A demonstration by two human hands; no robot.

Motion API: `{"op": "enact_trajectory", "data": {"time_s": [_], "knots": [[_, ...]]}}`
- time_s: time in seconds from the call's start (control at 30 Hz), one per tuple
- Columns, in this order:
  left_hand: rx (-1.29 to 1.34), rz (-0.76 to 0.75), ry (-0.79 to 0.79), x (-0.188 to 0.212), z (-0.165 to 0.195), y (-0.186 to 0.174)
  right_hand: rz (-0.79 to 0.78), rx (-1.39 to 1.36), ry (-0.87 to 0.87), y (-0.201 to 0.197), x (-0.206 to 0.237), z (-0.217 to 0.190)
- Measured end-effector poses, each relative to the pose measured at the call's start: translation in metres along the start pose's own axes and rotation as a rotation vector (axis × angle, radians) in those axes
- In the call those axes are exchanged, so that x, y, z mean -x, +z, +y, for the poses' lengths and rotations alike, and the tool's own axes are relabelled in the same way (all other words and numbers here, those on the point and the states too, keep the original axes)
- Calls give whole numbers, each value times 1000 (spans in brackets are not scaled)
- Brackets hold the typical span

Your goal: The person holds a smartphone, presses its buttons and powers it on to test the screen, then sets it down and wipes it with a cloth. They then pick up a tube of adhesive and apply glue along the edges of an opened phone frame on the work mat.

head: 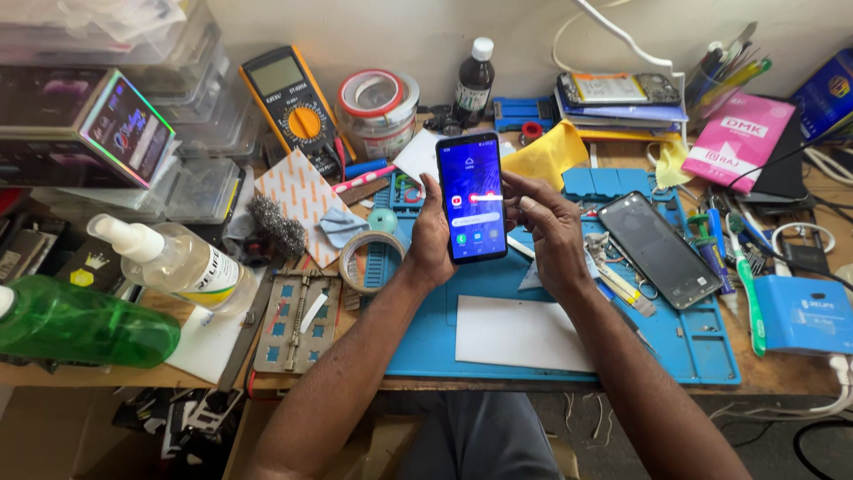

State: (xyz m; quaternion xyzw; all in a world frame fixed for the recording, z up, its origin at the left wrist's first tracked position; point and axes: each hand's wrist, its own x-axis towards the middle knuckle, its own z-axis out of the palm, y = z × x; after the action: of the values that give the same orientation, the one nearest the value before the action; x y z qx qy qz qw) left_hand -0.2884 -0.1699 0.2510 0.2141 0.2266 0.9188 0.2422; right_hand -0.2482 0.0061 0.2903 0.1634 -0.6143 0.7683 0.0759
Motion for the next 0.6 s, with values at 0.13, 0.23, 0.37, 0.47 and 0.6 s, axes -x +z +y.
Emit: {"op": "enact_trajectory", "data": {"time_s": [0.13,0.23,0.37,0.47,0.6], "knots": [[-32,17,-46,1,0,1,-8,31,-1,3,0,-3],[-51,56,-33,0,1,1,-11,15,2,4,0,-3],[-63,78,-33,1,0,0,-7,-12,31,1,1,1],[-53,84,-42,1,-1,-2,-6,-4,36,0,2,5],[-26,87,-59,0,-2,-4,19,-35,86,2,1,6]]}}
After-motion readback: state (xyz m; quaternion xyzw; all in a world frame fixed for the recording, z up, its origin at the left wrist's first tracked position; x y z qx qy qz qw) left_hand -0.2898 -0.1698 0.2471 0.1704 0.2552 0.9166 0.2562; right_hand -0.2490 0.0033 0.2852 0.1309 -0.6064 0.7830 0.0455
